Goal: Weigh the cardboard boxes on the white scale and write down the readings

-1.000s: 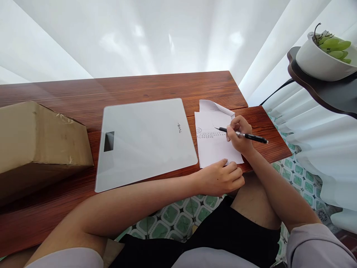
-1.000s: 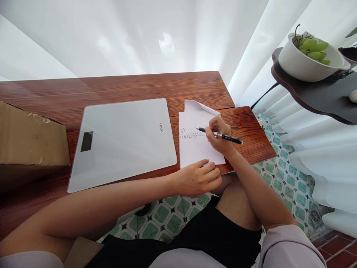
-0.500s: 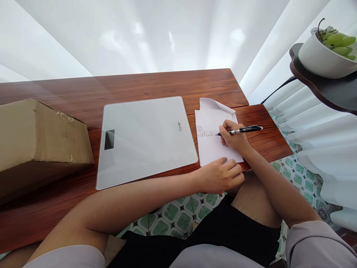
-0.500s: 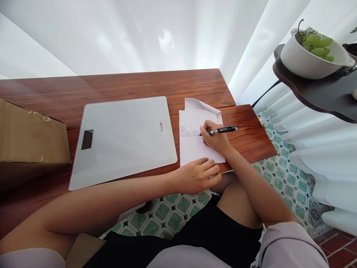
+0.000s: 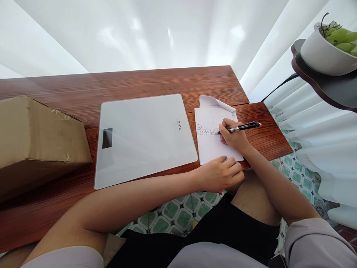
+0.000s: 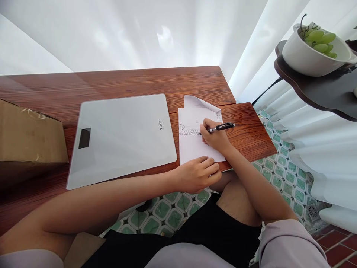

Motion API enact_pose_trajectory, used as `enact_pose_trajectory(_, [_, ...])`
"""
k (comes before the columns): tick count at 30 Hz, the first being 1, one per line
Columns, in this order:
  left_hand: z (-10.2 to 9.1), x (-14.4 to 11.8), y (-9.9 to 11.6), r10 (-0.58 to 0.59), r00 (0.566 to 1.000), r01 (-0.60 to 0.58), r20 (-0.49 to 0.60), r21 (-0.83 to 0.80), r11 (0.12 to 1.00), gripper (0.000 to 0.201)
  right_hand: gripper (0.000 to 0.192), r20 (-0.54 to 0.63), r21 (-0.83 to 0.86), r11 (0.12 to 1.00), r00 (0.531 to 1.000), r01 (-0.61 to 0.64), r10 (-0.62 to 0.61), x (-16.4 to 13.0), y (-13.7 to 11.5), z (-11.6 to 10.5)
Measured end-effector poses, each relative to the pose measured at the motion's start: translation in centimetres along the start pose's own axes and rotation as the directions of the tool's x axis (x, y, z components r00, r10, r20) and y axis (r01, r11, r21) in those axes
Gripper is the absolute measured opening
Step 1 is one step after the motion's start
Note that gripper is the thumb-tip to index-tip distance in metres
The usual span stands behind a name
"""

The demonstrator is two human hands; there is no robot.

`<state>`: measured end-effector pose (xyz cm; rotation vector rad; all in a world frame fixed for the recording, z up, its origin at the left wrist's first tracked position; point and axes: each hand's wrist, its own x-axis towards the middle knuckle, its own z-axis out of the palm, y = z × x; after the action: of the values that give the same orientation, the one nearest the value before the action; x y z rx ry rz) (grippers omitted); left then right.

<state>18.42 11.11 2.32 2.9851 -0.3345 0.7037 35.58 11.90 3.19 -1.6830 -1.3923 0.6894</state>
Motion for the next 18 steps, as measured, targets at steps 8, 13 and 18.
enact_pose_trajectory(8, [0.01,-0.06,0.02,0.000,1.000,0.000,-0.012,-0.014,1.000,0.020,0.036,0.001,0.043,0.999,1.000,-0.013,0.013,-0.04,0.06,0.04])
enact_pose_trajectory(13, [-0.08,-0.01,-0.06,0.006,1.000,-0.006,0.009,-0.013,1.000,0.017,0.038,-0.011,0.031,0.999,1.000,-0.029,0.029,0.08,0.15,0.07])
enact_pose_trajectory(18, [-0.11,-0.05,-0.11,0.001,1.000,-0.001,0.005,-0.018,1.000,0.017,0.038,-0.029,0.062,0.998,1.000,-0.002,0.003,0.09,0.17,0.14])
